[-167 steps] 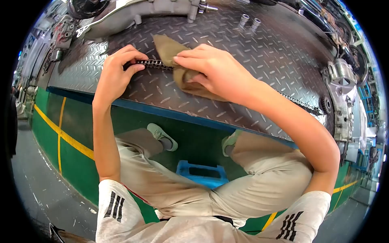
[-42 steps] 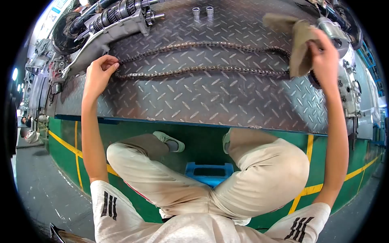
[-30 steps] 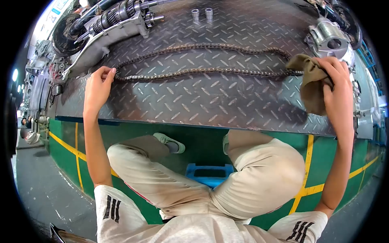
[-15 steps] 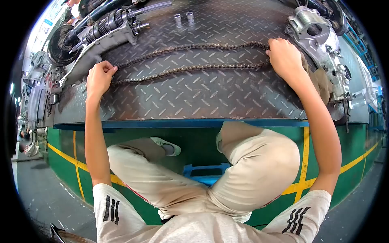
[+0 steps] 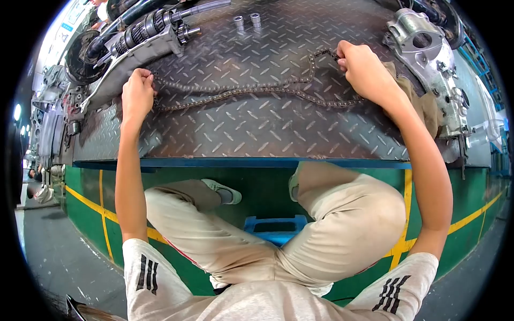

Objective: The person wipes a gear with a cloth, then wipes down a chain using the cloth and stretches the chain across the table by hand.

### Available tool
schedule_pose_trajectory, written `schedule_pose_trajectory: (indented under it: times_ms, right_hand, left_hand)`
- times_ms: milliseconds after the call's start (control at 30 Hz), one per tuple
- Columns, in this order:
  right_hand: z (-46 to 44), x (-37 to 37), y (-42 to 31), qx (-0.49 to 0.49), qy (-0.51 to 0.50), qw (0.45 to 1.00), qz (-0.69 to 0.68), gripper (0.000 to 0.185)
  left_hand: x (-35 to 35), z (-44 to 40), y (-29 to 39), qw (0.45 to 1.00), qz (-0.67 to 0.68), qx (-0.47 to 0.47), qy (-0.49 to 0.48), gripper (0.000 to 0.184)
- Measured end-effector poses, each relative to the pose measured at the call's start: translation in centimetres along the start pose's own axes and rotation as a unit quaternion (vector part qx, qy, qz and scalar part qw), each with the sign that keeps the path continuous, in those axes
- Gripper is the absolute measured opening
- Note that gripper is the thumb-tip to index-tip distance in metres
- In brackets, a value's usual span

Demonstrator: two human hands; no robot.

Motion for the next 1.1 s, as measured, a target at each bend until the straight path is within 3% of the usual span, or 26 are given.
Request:
schedule_pose_trajectory:
  times_ms: [67,133,200,267,333,367,400,433,500,533,600,667,733,867,900,933,1000,1067,1100]
  right_hand:
    - [-0.1,0.2,-0.5,0.003,-0.066,0.997,-0.028,0.009]
    - [0.0,0.2,-0.6,-0.007,-0.068,0.997,-0.047,0.009]
    - [-0.2,-0.8,-0.6,-0.013,0.006,0.995,-0.096,0.009]
    - [-0.5,-2.0,-0.6,0.054,0.069,0.982,-0.165,0.016]
    - [-1.2,-4.4,-1.3,-0.082,0.166,0.98,-0.077,0.013]
    - [-0.7,-5.4,-1.9,-0.076,0.191,0.977,-0.05,0.016]
    - [-0.2,-6.5,-4.3,-0.07,0.217,0.973,-0.023,0.025]
    - [-0.2,-7.3,-6.7,-0.032,0.231,0.971,-0.052,0.014]
    - [-0.1,-8.2,-6.3,-0.073,0.241,0.968,-0.022,0.015]
    - [-0.2,-8.6,-5.1,-0.11,0.247,0.963,0.008,0.016]
    - [-3.1,-9.8,5.8,-0.185,0.259,0.94,-0.126,0.008]
    - [1.2,-9.6,-5.6,-0.221,0.253,0.934,0.123,0.016]
    - [2.2,-9.6,-5.2,-0.206,0.264,0.935,0.114,0.022]
    - [3.6,-9.7,-4.8,-0.147,0.318,0.935,0.049,0.028]
    - [3.9,-10.0,-5.1,-0.118,0.309,0.942,0.056,0.031]
    - [4.1,-10.1,-5.3,-0.089,0.3,0.948,0.063,0.035]
    - [4.3,-10.0,-6.4,-0.113,0.313,0.942,0.036,0.037]
    - [4.4,-9.8,-8.2,-0.136,0.323,0.936,0.007,0.04]
    - [4.1,-9.6,-9.3,-0.11,0.284,0.951,-0.057,0.039]
  left_hand:
    - [0.3,0.0,0.6,0.992,0.105,-0.047,-0.055,0.022]
    - [-0.3,0.3,1.4,0.987,0.124,-0.066,-0.078,0.022]
    - [0.1,-0.6,0.5,0.945,0.315,-0.064,-0.068,0.024]
    - [-0.5,-0.3,0.0,0.863,0.475,-0.149,-0.086,0.024]
    - [-2.2,0.1,0.0,0.856,0.494,-0.145,-0.045,0.023]
    - [-2.2,0.0,-0.5,0.84,0.528,-0.119,-0.043,0.021]
    - [-2.9,0.1,-0.5,0.841,0.526,-0.117,-0.042,0.021]
    - [-4.1,0.3,-0.2,0.875,0.475,-0.081,-0.05,0.02]
    - [-6.4,1.0,0.8,0.916,0.396,-0.025,-0.051,0.02]
    - [-7.1,1.5,0.8,0.916,0.397,-0.023,-0.048,0.02]
    - [-8.7,2.5,1.3,0.957,0.283,0.06,-0.016,0.017]
    - [-9.5,3.5,1.4,0.965,0.244,0.091,0.028,0.012]
    - [-10.3,4.5,1.6,0.97,0.157,0.166,0.083,0.015]
    - [-11.1,5.2,0.2,0.968,0.133,0.104,0.185,0.022]
    - [-11.6,5.2,0.2,0.955,0.159,0.104,0.228,0.034]
    - [-11.6,5.3,0.0,0.955,0.159,0.104,0.228,0.034]
    - [-11.0,4.9,-1.6,0.906,0.38,0.009,0.187,0.047]
    - [-13.2,5.8,1.1,0.885,0.431,0.003,0.179,0.054]
    - [-13.6,6.1,1.8,0.867,0.476,-0.043,0.144,0.055]
Point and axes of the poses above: each hand's wrist, its own z-axis away from the middle knuckle, its own x-axis out of the palm, y = z × x, the point moved 5 cm from there along -z, towards the middle knuckle, and after that the axes turned 13 degrees about -z, right-handed, at the moved point
